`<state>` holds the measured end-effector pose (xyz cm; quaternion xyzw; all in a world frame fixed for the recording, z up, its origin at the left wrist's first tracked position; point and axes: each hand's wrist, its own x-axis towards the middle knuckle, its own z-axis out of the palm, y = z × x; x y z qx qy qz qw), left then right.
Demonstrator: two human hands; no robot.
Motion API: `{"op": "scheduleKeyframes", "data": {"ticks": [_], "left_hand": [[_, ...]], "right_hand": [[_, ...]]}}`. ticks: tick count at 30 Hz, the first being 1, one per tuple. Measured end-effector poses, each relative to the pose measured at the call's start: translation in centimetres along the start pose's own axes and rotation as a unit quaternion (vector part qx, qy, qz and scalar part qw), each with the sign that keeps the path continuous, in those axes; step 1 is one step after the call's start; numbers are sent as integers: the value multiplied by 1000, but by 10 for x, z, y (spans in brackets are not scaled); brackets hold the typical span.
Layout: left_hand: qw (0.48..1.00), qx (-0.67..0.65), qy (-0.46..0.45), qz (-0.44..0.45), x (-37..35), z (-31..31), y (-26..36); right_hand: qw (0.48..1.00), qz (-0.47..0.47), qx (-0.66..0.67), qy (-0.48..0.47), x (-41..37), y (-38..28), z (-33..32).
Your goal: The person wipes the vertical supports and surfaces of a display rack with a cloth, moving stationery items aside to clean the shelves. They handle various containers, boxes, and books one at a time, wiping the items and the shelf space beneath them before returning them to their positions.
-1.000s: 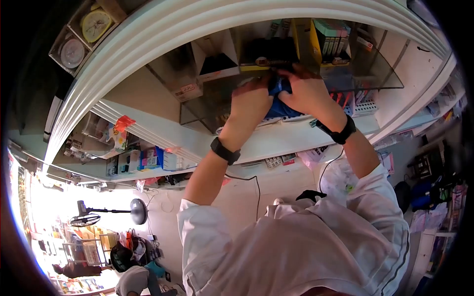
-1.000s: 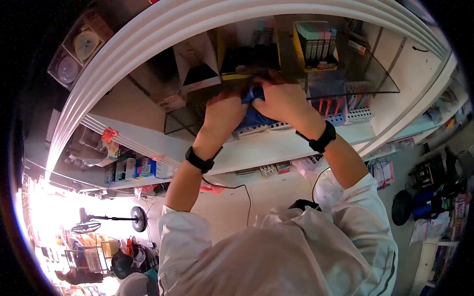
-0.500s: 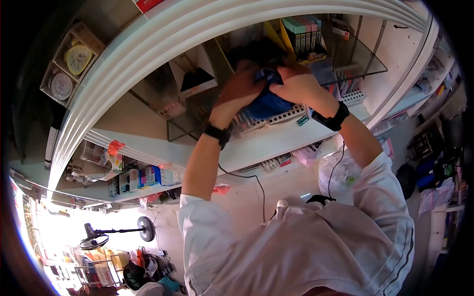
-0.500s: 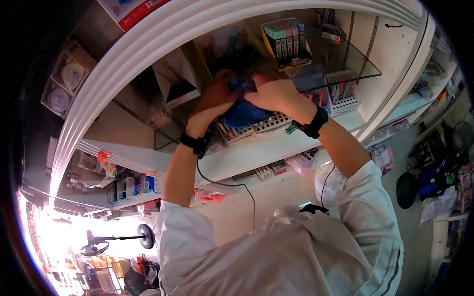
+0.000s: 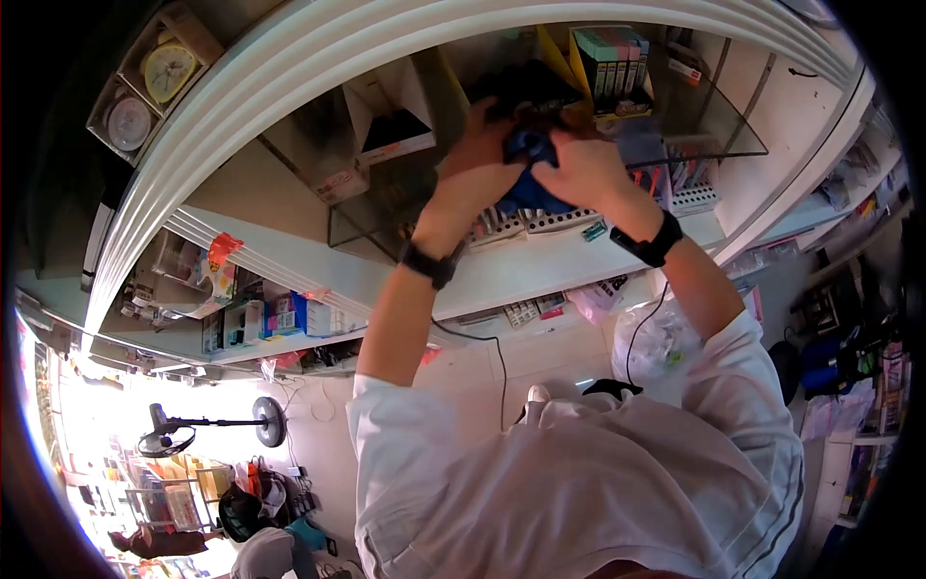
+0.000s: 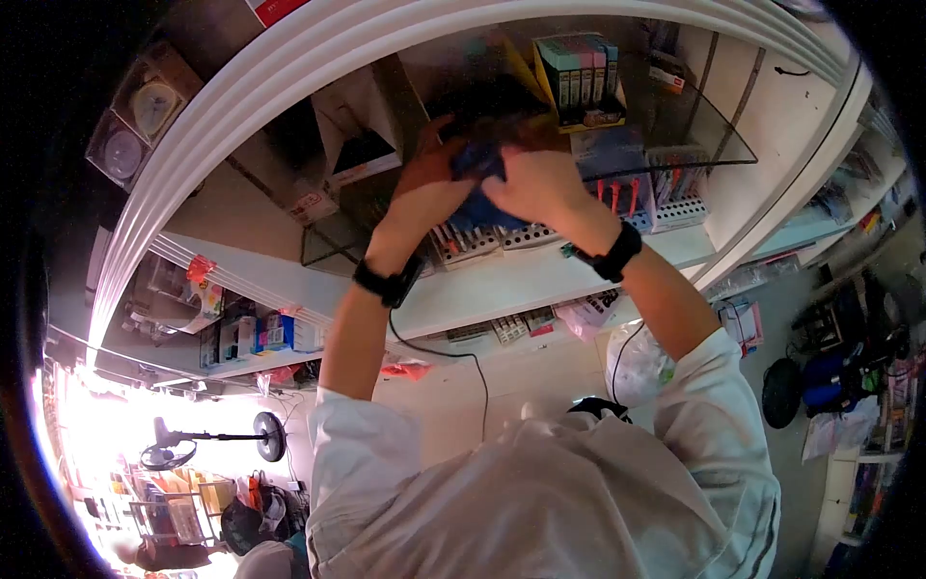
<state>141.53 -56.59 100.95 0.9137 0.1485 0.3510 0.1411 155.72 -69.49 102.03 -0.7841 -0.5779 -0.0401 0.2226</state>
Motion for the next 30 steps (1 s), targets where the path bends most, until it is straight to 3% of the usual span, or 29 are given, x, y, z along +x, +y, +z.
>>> {"op": "scheduleKeyframes", "data": {"ticks": [2, 5, 10, 13, 16, 22, 27, 30], "left_hand": [[998, 45, -18, -49, -23, -29, 6], [983, 89, -49, -155, -37, -62, -15], [958, 80, -85, -262, -25, -72, -60], [961, 54, -112, -246, -18, -57, -70], [983, -117, -84, -117, -16, -39, -69], [987, -122, -93, -43, -11, -33, -58], [992, -73, -2, -103, -41, -39, -35], [978, 74, -50, -190, -77, -71, -3]], "right_hand": [[999, -18, 24, -37, -1, -28, 3], [992, -96, 71, 50, 13, -62, 38], [991, -71, 113, 6, 45, -92, 37], [992, -58, 111, 15, 44, -80, 40], [992, -51, 100, 58, 26, -63, 38], [997, -22, 48, 52, 11, -58, 34], [991, -83, 30, 103, 3, -69, 41], [973, -180, 73, 123, -3, -93, 49]]}}
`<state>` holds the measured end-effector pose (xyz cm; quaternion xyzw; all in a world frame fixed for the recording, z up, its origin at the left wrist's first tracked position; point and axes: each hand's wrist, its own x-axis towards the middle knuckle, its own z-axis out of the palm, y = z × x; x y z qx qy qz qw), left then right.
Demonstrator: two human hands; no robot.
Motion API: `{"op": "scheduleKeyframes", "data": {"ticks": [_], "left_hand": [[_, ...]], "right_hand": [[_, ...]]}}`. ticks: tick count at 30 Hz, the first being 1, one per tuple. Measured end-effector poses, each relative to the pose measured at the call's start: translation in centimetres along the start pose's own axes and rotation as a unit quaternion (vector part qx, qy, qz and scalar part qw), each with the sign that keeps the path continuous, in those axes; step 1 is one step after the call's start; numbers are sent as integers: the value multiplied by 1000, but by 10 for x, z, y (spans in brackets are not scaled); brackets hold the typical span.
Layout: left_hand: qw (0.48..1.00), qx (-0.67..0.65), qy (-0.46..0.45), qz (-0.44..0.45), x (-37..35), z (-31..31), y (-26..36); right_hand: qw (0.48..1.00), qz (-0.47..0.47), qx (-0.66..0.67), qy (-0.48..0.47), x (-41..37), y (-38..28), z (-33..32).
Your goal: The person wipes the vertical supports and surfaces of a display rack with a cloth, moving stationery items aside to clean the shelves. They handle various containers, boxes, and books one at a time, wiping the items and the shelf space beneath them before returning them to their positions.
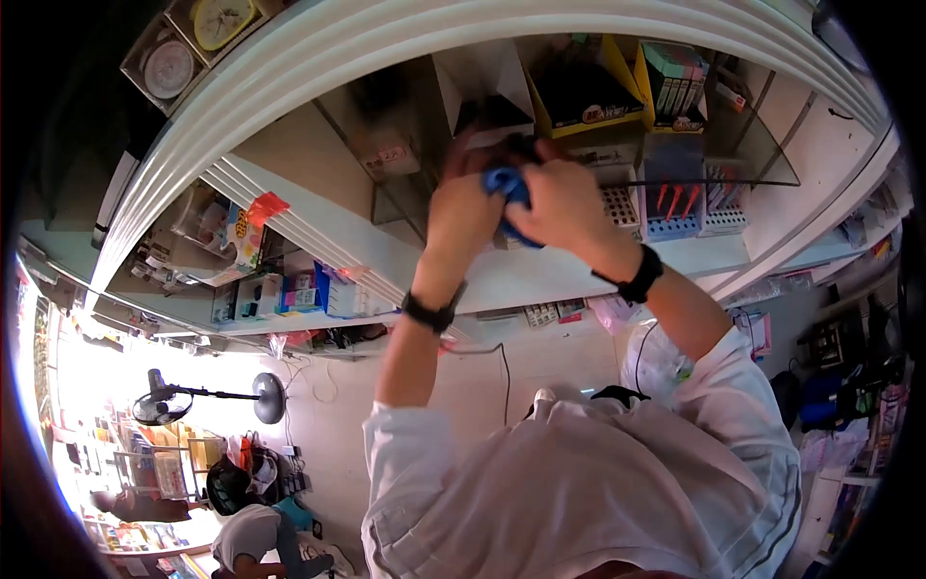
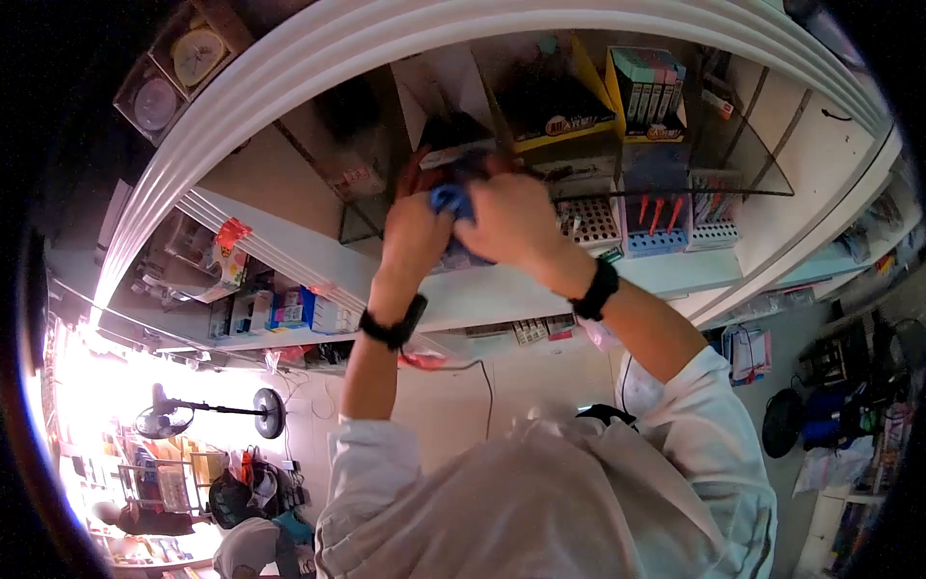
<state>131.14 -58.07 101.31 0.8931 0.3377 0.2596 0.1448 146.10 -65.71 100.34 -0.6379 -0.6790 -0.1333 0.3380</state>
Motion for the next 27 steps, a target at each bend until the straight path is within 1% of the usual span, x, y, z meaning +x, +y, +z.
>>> {"op": "scheduleKeyframes", "data": {"ticks": [2, 4, 5, 6, 8, 9, 10, 12, 14, 15, 18, 20, 22, 24, 27], "left_hand": [[988, 34, 146, -23, -26, 5, -22], [980, 82, 161, -80, -38, -7, -40], [974, 106, 168, -109, -39, -12, -44], [971, 122, 168, -115, -38, -14, -45], [965, 151, 171, -130, -34, -16, -46], [964, 174, 140, -142, -28, -14, -51], [973, 146, 136, -117, -21, -17, -50], [986, 85, 128, -69, -9, -26, -47], [977, 104, 186, 22, 9, -19, -76], [967, 115, 214, 73, 15, -22, -81], [984, 41, 172, 15, 24, -26, -82], [989, 20, 140, 41, 29, -28, -73], [990, -5, 122, 64, 32, -25, -63], [989, -34, 117, 82, 33, -17, -55], [987, -74, 99, 101, 43, -13, -47]], "right_hand": [[996, -51, 52, 57, 9, -25, 15], [994, -10, 76, -75, 27, -39, 38], [990, 3, 90, -104, 32, -40, 48], [986, 16, 102, -134, 37, -41, 56], [985, 30, 118, -119, 38, -39, 65], [986, 38, 122, -111, 37, -39, 64], [986, 49, 118, -103, 32, -39, 51], [986, 76, 111, -99, 29, -40, 46], [982, 113, 109, -101, 42, -39, 51], [992, 55, 115, 11, 49, -39, 54], [992, 66, 105, -3, 51, -37, 50], [991, 76, 113, 9, 40, -28, 56], [990, 87, 111, -4, 34, -22, 46], [989, 100, 99, -42, 28, -16, 32], [989, 108, 95, 18, 25, -9, 27]]}}
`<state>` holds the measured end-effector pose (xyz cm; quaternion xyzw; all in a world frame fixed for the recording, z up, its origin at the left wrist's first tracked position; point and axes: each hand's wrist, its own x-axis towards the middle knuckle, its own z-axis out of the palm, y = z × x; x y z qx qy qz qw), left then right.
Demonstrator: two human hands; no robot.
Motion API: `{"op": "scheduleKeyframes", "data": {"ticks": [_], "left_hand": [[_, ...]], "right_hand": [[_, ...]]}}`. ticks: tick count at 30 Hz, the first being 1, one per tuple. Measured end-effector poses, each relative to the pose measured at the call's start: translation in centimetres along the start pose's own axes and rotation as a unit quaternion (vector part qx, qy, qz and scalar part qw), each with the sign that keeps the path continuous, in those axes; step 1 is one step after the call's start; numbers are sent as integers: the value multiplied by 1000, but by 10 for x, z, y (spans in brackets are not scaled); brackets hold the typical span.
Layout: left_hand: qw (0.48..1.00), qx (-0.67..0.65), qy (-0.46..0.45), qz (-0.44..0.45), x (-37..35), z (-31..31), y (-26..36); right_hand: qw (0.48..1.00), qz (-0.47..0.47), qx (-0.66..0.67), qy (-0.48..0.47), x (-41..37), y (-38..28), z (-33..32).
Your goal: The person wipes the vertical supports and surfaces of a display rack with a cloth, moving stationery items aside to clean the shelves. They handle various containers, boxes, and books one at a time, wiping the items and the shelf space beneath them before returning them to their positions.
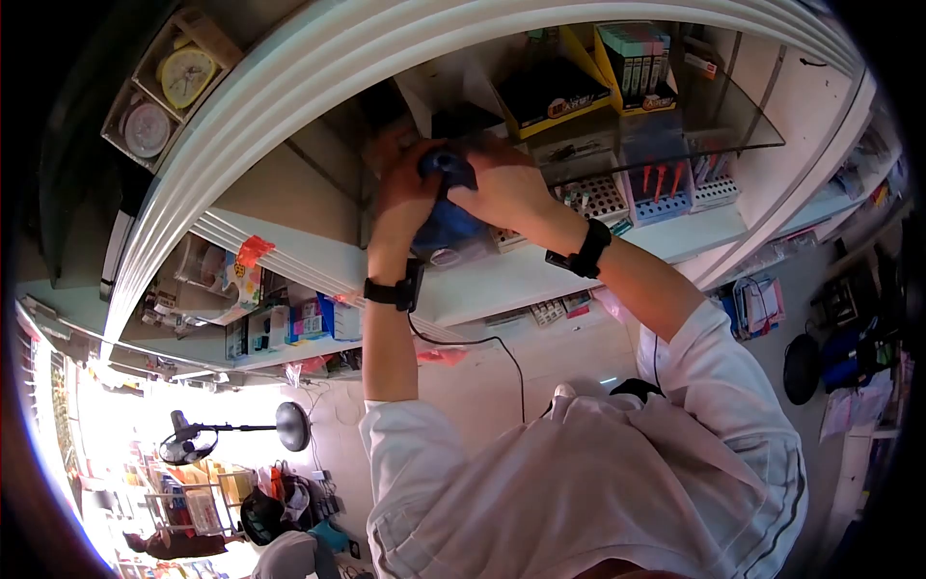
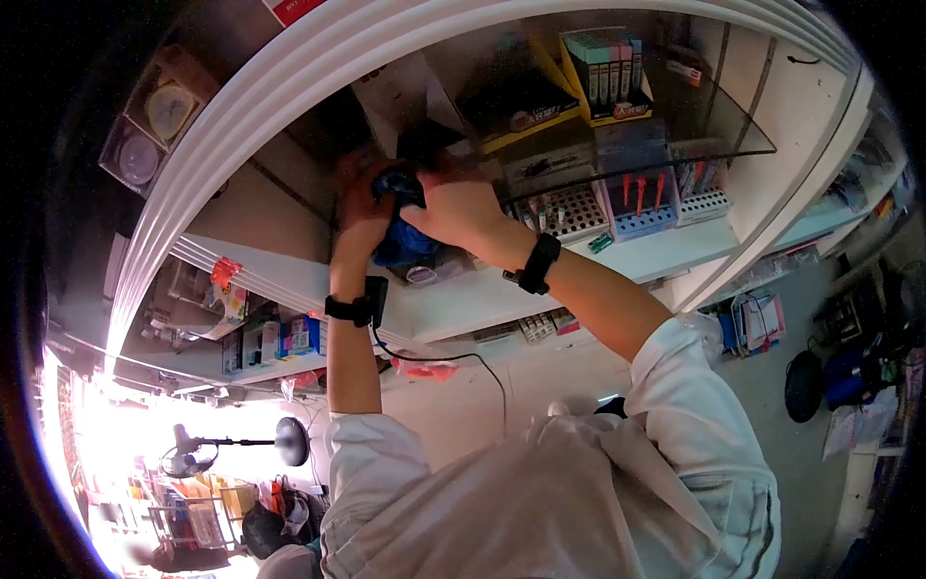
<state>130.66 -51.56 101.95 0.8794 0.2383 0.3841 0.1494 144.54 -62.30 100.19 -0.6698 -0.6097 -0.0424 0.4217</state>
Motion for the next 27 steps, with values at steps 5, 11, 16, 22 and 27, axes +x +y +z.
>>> {"op": "scheduleKeyframes", "data": {"ticks": [5, 11, 16, 22, 27], "left_hand": [[999, -18, -11, 35, 12, 8, -13], [1000, -11, -20, -2, 4, 15, -22], [997, 57, 53, 11, -21, 23, 39], [988, 69, -81, 110, -10, 72, 92], [981, -3, -134, 143, 28, 132, 144]], "right_hand": [[999, 21, 31, 8, 8, 8, 1], [996, 34, 20, -76, 21, 9, -7], [997, -28, -28, -69, 3, 24, -26], [980, 68, -135, -127, -19, 67, -102], [977, 114, -179, -29, -47, 138, -153]]}}
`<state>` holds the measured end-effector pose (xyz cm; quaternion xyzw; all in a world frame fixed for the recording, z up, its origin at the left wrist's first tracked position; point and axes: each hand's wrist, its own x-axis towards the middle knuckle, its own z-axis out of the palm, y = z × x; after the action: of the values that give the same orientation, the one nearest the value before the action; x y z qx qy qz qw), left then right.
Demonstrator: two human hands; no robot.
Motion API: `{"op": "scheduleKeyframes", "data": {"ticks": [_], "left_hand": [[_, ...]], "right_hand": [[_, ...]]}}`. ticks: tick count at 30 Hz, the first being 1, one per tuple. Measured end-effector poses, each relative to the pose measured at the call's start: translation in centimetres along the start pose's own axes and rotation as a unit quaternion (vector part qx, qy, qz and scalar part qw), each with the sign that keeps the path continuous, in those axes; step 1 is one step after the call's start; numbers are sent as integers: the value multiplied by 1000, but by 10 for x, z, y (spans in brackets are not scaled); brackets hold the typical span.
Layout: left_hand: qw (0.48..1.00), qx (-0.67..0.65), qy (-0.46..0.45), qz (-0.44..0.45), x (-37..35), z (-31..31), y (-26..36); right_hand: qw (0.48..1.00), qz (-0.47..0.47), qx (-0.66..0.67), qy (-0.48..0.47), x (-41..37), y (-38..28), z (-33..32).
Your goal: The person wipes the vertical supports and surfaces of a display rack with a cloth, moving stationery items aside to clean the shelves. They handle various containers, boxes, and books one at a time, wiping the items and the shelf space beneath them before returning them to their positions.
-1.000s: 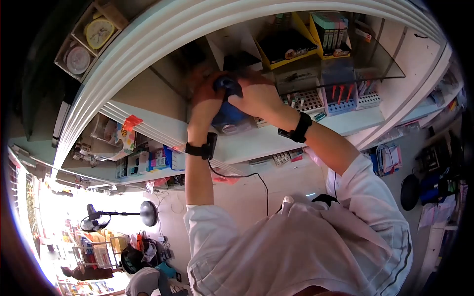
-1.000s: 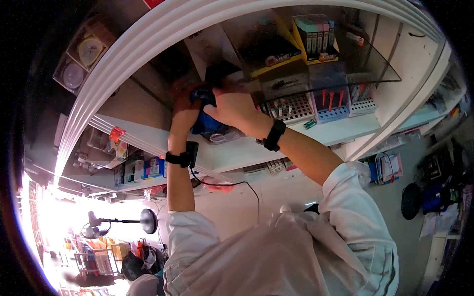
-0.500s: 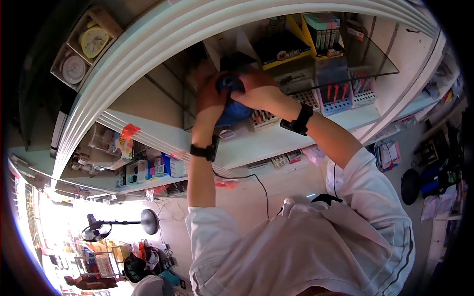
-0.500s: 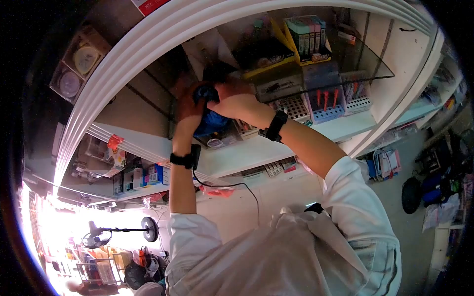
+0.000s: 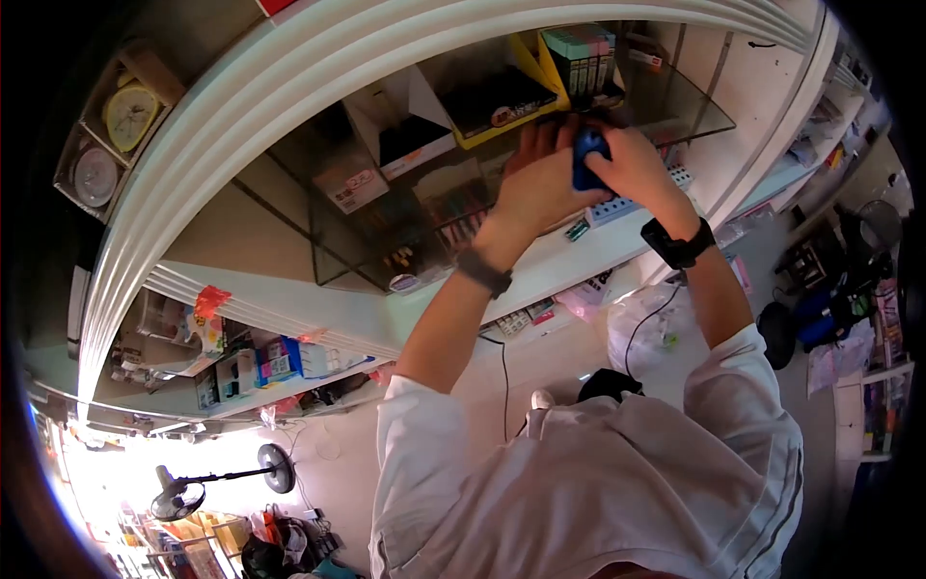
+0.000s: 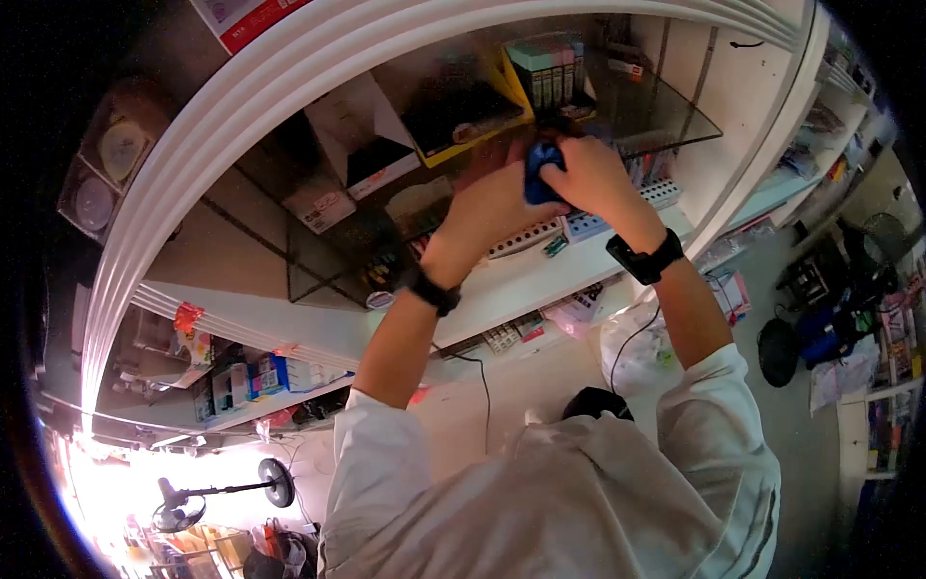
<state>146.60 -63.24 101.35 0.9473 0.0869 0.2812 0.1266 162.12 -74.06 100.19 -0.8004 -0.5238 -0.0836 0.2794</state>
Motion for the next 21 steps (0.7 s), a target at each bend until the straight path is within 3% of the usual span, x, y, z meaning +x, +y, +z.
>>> {"op": "scheduleKeyframes", "data": {"ticks": [1, 4, 5, 7, 9, 12, 14, 17, 21], "left_hand": [[996, -72, -47, -11, 15, 12, 6], [999, 12, 0, 39, 42, 53, 28], [997, -33, -72, -7, 57, 62, 37], [999, 20, -39, -4, 79, 82, 53], [998, 62, 27, -4, 97, 103, 64], [998, 29, -9, -56, 115, 104, 71], [998, 52, 5, -43, 115, 98, 64], [996, 87, 10, -32, 117, 102, 51], [994, 72, -12, -78, 127, 99, 50]], "right_hand": [[999, 13, -7, 28, -8, 7, -7], [995, 43, -24, 85, -22, 33, -28], [995, 53, -24, 84, -19, 53, -29], [994, 53, 29, 89, -7, 91, -33], [995, 52, 48, 72, 6, 119, -39], [998, 52, 34, 18, 28, 172, -33], [999, 34, 7, 17, 43, 180, -29], [994, 17, 70, -78, 59, 151, -44], [990, 23, 85, -111, 76, 155, -40]]}}
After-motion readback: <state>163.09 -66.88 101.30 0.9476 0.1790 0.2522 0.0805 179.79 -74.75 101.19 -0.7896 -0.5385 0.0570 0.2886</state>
